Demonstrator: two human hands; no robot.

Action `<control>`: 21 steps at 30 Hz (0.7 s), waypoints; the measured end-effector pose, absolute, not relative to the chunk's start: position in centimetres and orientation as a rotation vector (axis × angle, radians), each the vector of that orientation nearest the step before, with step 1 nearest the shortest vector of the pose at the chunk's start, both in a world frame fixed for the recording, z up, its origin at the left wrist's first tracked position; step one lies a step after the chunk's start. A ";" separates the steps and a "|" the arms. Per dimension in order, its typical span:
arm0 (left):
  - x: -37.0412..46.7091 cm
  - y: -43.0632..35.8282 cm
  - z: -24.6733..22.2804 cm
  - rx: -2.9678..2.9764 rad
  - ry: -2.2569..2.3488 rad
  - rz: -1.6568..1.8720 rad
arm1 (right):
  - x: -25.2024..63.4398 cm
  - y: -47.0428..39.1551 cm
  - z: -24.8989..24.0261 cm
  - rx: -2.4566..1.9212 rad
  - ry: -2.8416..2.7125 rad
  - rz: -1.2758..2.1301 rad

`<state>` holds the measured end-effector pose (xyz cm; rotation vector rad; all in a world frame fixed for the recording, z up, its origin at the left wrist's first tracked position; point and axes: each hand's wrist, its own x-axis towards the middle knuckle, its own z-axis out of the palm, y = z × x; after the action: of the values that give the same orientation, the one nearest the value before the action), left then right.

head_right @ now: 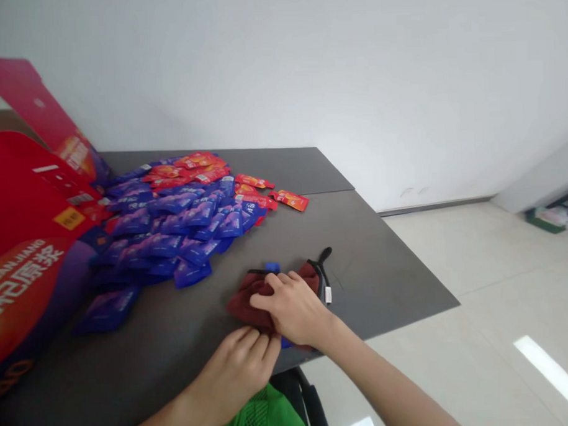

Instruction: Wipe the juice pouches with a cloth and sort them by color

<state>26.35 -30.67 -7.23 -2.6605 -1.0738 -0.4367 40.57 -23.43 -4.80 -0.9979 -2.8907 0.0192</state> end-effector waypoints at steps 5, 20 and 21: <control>24.2 -29.8 -3.6 -2.689 -1.111 -0.699 | 43.1 -17.5 -6.4 -1.419 -2.644 -0.184; 10.1 -19.1 -0.7 -1.791 -2.590 -0.901 | 47.8 -15.3 -8.5 -1.496 -2.107 -0.042; 10.4 -19.8 -1.2 -1.759 -2.600 -0.801 | 47.7 -15.3 -8.5 -1.504 -2.108 -0.035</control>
<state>10.36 -19.78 -1.21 -1.7593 -2.6000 -0.8010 47.75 -15.28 -8.48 -1.5038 -2.1077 -0.0346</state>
